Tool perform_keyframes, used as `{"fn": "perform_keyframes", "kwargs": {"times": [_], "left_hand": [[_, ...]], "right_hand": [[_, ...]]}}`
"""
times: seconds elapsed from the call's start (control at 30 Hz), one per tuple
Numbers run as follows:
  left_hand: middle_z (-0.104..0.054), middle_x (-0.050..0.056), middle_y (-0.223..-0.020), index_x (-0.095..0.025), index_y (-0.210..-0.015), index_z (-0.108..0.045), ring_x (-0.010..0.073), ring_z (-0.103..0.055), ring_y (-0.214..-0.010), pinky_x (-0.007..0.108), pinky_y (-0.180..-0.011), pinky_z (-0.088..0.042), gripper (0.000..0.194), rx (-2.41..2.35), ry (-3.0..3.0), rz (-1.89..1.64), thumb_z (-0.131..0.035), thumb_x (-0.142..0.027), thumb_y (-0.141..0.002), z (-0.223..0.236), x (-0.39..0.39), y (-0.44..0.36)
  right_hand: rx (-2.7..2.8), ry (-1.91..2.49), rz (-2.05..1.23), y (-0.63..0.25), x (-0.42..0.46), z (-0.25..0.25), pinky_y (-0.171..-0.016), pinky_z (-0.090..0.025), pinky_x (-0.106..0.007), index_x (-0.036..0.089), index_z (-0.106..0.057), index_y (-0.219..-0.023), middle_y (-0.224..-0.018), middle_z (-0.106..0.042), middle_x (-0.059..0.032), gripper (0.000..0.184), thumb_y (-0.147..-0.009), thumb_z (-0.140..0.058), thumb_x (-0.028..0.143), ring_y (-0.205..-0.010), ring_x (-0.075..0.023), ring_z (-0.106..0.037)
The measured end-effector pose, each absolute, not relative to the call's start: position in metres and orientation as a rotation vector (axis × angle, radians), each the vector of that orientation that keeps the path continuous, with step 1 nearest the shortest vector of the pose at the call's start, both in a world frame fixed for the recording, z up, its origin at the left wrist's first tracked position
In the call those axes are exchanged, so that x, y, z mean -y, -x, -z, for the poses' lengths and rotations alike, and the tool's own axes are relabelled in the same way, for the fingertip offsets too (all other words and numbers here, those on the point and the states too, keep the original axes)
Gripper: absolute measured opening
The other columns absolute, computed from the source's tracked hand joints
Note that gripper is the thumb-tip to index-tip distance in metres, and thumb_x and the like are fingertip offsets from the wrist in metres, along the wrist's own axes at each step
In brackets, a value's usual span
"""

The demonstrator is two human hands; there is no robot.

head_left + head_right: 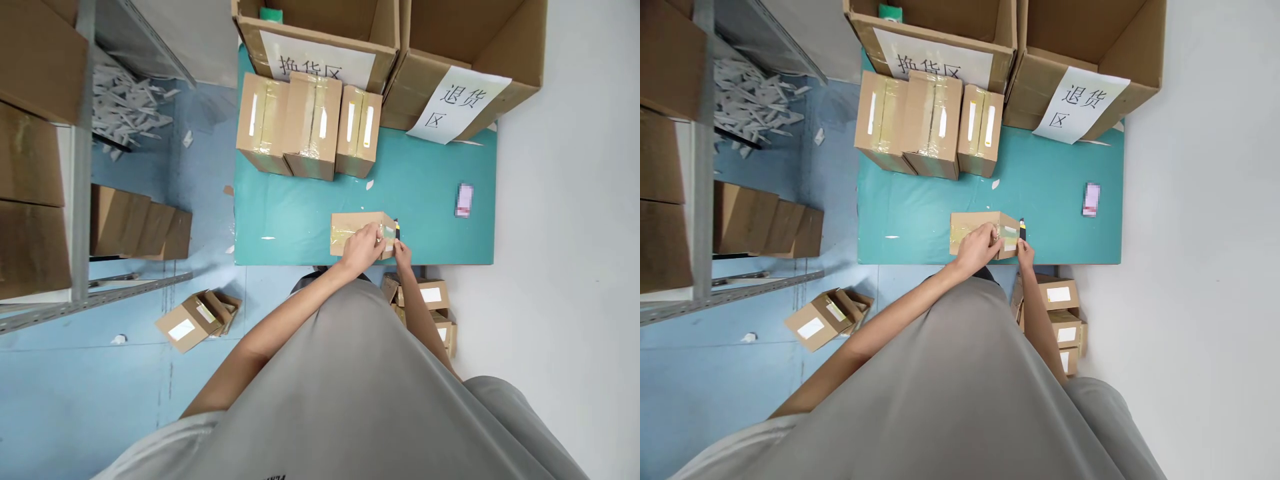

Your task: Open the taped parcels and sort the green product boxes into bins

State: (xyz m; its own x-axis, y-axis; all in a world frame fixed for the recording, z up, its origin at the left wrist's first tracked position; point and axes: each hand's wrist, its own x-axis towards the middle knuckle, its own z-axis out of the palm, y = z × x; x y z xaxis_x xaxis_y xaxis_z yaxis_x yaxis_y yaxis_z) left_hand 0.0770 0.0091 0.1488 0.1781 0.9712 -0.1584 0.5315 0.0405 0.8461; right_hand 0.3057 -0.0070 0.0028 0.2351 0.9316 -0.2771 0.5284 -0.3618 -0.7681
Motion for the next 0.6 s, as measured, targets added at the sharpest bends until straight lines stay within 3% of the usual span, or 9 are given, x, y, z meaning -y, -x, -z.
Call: {"fn": "perform_keyframes", "kwargs": {"times": [0.13,0.33,0.5,0.6], "left_hand": [[-0.072,0.006,-0.096,-0.024,-0.108,-0.062,0.0245,-0.071,-0.091,0.038,-0.085,-0.054,0.015,-1.572,-1.383,-0.722,-0.074,-0.032,-0.103,-0.138,0.005,-0.032],[-0.072,0.016,-0.129,-0.018,-0.118,-0.066,0.0271,-0.073,-0.110,0.040,-0.098,-0.059,0.019,-1.934,-0.988,-0.856,-0.069,-0.026,-0.101,-0.101,0.038,0.057],[-0.081,0.014,-0.111,-0.019,-0.108,-0.071,0.0300,-0.076,-0.100,0.045,-0.103,-0.057,0.019,-2.098,-0.887,-0.736,-0.065,-0.036,-0.105,-0.080,0.044,0.094],[-0.082,0.012,-0.106,-0.019,-0.114,-0.074,0.0299,-0.076,-0.104,0.043,-0.105,-0.056,0.021,-2.177,-0.868,-0.730,-0.067,-0.036,-0.103,-0.068,0.041,0.113]], "right_hand": [[1.228,2.005,-1.016,-0.290,0.010,-0.014,-0.095,-0.063,-0.041,0.013,-0.083,-0.113,-0.110,-0.087,-0.0155,0.084,-0.097,-0.040,0.084,-0.108,-0.0291,-0.077],[1.205,1.954,-1.139,-0.228,0.009,-0.034,-0.102,-0.064,-0.044,0.012,-0.082,-0.118,-0.125,-0.085,-0.0227,0.069,-0.096,-0.061,0.074,-0.114,-0.0336,-0.081],[1.568,2.000,-1.032,-0.192,0.005,-0.065,-0.107,-0.062,-0.047,0.017,-0.084,-0.125,-0.126,-0.083,-0.0192,0.051,-0.107,-0.057,0.056,-0.109,-0.0336,-0.081],[1.777,1.909,-1.027,-0.176,0.003,-0.093,-0.110,-0.061,-0.048,0.019,-0.083,-0.134,-0.132,-0.080,-0.0176,0.047,-0.110,-0.055,0.049,-0.114,-0.0349,-0.080]]}}
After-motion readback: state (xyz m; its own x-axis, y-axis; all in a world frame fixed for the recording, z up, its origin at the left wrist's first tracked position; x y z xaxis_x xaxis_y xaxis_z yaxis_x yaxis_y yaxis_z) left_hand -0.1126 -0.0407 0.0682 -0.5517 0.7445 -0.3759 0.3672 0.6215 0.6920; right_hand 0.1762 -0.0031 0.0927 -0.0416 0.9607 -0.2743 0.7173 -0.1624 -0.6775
